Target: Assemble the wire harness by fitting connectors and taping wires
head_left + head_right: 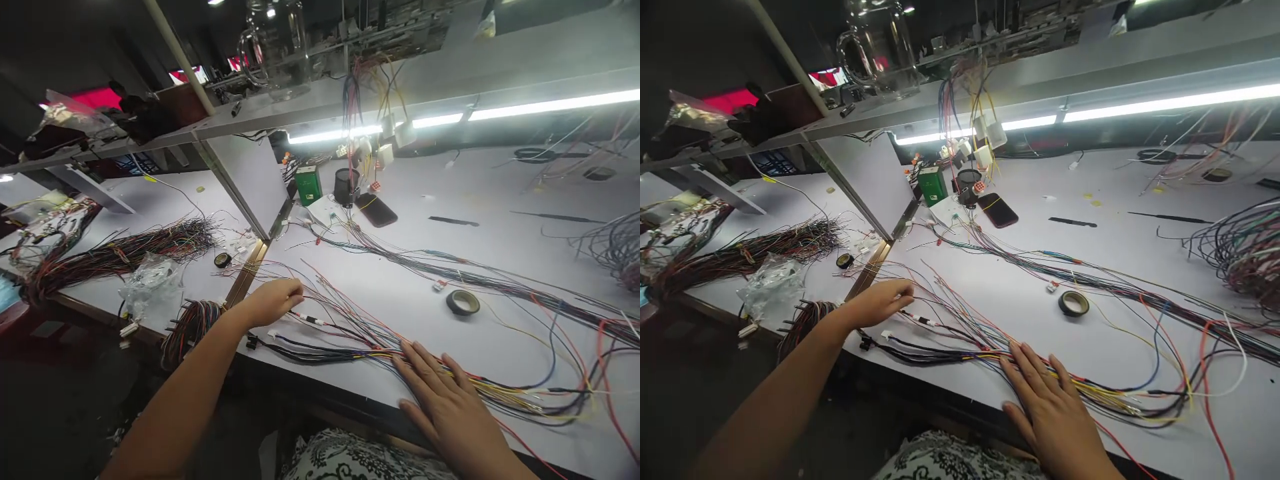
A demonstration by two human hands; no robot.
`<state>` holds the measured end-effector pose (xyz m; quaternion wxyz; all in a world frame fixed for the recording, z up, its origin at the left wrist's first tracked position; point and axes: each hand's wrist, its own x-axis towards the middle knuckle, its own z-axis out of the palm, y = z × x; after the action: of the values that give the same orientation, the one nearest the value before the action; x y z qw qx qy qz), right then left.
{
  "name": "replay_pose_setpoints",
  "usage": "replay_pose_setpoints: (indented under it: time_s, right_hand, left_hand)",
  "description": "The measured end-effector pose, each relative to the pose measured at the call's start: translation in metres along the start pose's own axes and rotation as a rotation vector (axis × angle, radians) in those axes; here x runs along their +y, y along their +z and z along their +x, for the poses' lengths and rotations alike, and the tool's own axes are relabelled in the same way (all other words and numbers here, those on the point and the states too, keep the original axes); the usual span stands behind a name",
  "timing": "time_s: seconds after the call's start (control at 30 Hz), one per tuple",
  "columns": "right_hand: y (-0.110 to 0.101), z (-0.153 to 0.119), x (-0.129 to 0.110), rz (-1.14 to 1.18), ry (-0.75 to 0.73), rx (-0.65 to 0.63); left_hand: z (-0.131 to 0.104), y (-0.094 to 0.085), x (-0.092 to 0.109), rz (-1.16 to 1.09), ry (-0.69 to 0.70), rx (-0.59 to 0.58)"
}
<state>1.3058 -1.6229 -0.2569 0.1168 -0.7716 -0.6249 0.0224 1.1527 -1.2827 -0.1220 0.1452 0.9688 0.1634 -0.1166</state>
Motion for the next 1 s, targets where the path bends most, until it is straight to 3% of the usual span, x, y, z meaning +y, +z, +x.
replay_pose_setpoints:
  time_s: [0.43,0.57,0.7,0.87,1.0]
  right_hand:
    - [-0.009,0.003,-0.002,-0.017,0.005,-0.022]
    - [-0.012,0.003,0.000,-0.019,-0.043,-0.011]
    - [-0.028,0.015,0.001,0.038,-0.053,0.055]
    - [-0.049,0.059,-0.011,0.268,-0.022,0.012]
    - [-0.036,0.097,-0.029,0.321,-0.063,0.051]
  left_hand:
    - [-0.024,-0.013,0.026,-0.515,0.172,-0.093]
    - [-0.028,-0.015,0.031,-0.428,0.166,-0.051]
    - [-0.028,-0.012,0.030,-0.290,0.084,-0.010]
    - [-0.030,-0.008,0.027,-0.145,0.049,0.014]
    - [-0.039,-0.004,0.034,-0.001,0.061,0.054]
